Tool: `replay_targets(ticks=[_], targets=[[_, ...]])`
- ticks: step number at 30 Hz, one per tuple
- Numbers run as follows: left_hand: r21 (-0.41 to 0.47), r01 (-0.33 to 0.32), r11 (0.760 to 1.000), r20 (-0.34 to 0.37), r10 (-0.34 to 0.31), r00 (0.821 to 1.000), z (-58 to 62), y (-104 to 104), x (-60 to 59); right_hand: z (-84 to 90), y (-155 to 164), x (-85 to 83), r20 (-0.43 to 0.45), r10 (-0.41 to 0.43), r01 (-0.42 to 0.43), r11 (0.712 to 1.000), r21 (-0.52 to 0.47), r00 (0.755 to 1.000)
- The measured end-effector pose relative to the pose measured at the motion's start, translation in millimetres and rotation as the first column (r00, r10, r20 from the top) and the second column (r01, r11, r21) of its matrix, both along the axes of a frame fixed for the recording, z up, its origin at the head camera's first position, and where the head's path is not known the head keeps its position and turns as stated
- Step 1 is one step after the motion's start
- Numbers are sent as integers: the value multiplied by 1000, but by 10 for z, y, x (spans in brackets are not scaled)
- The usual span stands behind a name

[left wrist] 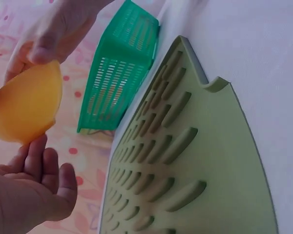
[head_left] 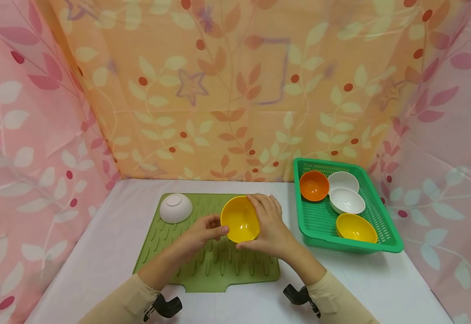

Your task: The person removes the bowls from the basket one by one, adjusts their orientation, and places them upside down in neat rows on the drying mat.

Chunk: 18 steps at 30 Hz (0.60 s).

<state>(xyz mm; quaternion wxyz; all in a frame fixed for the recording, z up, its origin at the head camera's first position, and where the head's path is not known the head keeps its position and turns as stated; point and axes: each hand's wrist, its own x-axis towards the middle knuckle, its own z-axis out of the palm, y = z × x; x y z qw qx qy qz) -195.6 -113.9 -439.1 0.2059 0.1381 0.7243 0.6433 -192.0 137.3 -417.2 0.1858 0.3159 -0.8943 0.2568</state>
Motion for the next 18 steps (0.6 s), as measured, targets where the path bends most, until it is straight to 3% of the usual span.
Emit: replay_targets(ticks=[3,6,8,12,18], targets=[[-27,-75,997,-52,73,996,43,1,14,69,23,25,53,-1,3,999,-36,999],[-98,-151,984,-199,129,971,99,-17,36,160,54,39,184,-16,37,993,-112,983],[-161,-194,968,-325,134,936,131,-37,49,216,74,35,295,-28,77,985,-155,955],[-248,-249,936,-527,85,845,176,-62,71,253,107,-3,483,-26,125,977,-175,876],[-351,-267,898,-680,-48,732,213,-73,102,171,118,-45,647,61,92,975,-200,760]])
